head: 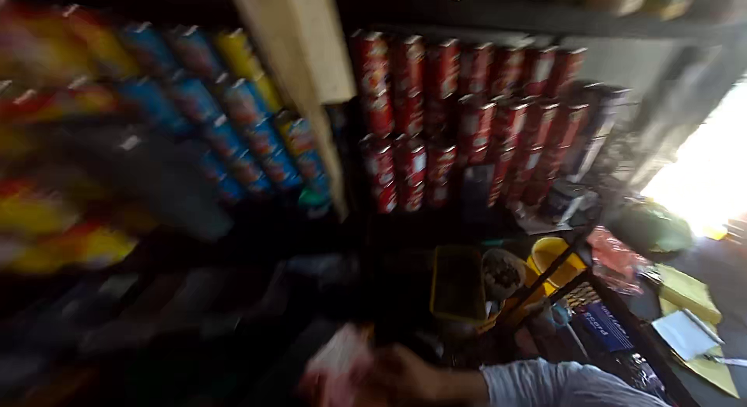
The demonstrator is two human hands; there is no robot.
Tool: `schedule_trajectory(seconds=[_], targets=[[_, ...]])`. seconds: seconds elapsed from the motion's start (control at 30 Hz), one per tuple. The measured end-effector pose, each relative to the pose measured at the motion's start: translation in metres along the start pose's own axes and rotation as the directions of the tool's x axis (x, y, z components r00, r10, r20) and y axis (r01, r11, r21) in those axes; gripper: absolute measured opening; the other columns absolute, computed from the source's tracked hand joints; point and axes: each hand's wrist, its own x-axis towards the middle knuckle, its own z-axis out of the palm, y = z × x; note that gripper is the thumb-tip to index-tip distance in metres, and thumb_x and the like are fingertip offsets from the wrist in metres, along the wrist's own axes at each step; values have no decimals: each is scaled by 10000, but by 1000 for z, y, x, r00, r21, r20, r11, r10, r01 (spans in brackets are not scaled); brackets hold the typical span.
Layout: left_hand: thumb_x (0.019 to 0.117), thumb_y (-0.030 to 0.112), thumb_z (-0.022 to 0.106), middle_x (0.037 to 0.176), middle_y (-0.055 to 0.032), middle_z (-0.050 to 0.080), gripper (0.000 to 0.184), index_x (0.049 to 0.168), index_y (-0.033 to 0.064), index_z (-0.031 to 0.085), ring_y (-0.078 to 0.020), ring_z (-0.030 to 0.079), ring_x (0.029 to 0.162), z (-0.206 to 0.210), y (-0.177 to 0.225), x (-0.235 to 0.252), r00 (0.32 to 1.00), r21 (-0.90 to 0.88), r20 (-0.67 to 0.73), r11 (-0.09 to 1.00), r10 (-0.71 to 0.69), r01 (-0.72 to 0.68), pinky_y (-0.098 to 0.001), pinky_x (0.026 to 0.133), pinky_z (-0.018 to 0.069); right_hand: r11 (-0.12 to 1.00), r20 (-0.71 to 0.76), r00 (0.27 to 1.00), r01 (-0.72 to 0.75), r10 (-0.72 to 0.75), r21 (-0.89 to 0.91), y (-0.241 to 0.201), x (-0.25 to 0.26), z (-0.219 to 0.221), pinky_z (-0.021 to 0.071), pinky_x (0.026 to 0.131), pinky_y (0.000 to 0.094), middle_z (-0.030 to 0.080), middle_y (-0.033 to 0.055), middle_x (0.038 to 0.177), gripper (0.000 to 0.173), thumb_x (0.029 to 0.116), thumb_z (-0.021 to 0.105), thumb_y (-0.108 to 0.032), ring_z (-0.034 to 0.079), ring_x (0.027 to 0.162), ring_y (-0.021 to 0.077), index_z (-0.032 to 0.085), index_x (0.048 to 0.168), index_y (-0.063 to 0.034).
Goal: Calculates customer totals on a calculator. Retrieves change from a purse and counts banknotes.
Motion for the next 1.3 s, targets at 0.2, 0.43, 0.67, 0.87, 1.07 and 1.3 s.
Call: schedule_trajectory(seconds=[0.2, 0.43, 0.67, 0.87, 1.07, 1.3], targets=[[1047, 41, 405, 1018, 36, 719, 226, 1201, -49, 545, 2, 679, 978, 6, 8, 2, 970, -120, -192, 984, -152, 130, -226, 933, 563, 996, 43, 995, -90, 91, -26, -3, 11, 12, 586, 709, 245, 705, 3, 871, 263, 1050, 514, -167, 663, 753, 21, 668, 1115, 36], [929, -22, 666, 1012, -63, 718, 360, 1244, -85, 504, -79, 714, 931, -2, 12, -10, 877, -150, -363, 949, -314, 277, -277, 871, 610, 943, -145, 947, 251, -286, -220, 18, 27, 21, 575, 720, 209, 690, 33, 849, 176, 896, 721, -103, 657, 767, 24, 666, 963, 51], [1108, 170, 241, 984, -34, 702, 350, 1232, -12, 513, -75, 699, 917, -21, -5, -7, 865, -343, -389, 922, -316, 182, -294, 845, 604, 879, 63, 878, 476, -474, -21, 29, 34, 14, 513, 1026, 267, 701, 13, 1183, 177, 999, 637, -188, 617, 1164, 78, 781, 961, -92], [1072, 241, 223, 1071, -110, 731, 449, 1273, -51, 498, -171, 719, 997, -29, -14, -8, 918, -391, -295, 910, -266, 138, -361, 887, 609, 991, 240, 967, 63, -90, 117, 35, 29, 16, 546, 953, 295, 661, 23, 1185, 497, 991, 583, -499, 630, 1109, 84, 614, 1113, -18], [1126, 247, 290, 1323, -139, 612, 437, 1488, 15, 361, -177, 632, 1190, -34, -29, -3, 874, -330, -313, 906, -371, 266, -358, 1016, 540, 964, 132, 963, -213, 235, -161, 16, 35, 32, 621, 722, 281, 738, 29, 877, 248, 925, 703, -176, 716, 762, 77, 685, 1110, -12], [1061, 248, 448, 1499, -240, 470, 591, 1463, -168, 327, -134, 457, 1395, -5, -31, -18, 964, -14, -195, 984, -179, 180, -288, 1169, 366, 607, 228, 889, 441, -397, -661, 35, 17, 42, 616, 779, 471, 759, 189, 953, 250, 907, 633, -62, 758, 859, 328, 724, 1113, 45]])
